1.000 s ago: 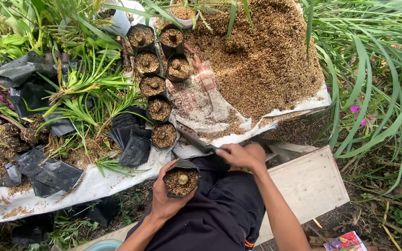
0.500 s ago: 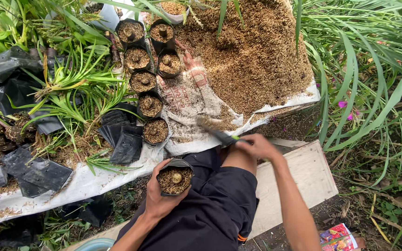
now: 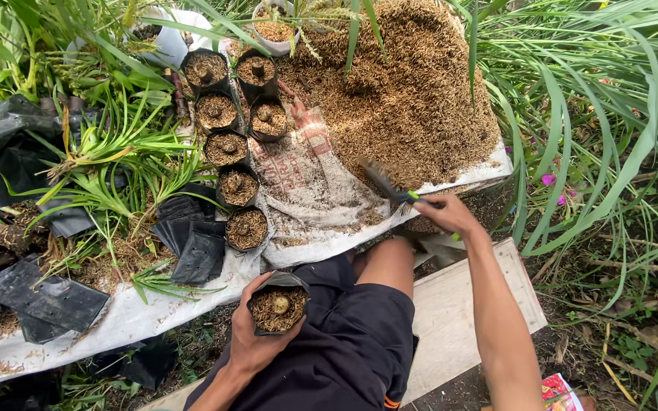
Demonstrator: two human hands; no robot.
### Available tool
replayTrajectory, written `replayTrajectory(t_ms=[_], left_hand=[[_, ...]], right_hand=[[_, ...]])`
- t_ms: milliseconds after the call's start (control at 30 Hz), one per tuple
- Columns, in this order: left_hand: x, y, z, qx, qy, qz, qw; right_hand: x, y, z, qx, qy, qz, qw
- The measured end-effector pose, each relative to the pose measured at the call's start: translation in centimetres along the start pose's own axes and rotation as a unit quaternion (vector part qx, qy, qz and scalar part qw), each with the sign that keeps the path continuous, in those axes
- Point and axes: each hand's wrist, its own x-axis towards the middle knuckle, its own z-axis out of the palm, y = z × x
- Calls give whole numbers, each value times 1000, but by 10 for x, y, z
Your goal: The person fills plastic pots with a soil mixture using a trowel and plants plant cuttings into them.
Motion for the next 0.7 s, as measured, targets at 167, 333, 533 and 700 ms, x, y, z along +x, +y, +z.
replayTrajectory(t_ms=[167, 333, 533, 700], left_hand=[[0, -1, 1, -2, 11, -8, 1000], [-2, -2, 1, 3, 0, -35, 999], [-3, -11, 2, 4, 5, -19, 1000], [0, -2, -1, -1, -6, -32, 999]], right_hand=[[-11, -28, 12, 19, -53, -37, 998], [17, 2, 30, 82, -83, -82, 990], [26, -16, 36, 182, -57, -72, 979], [47, -26, 34, 194, 8, -52, 980]])
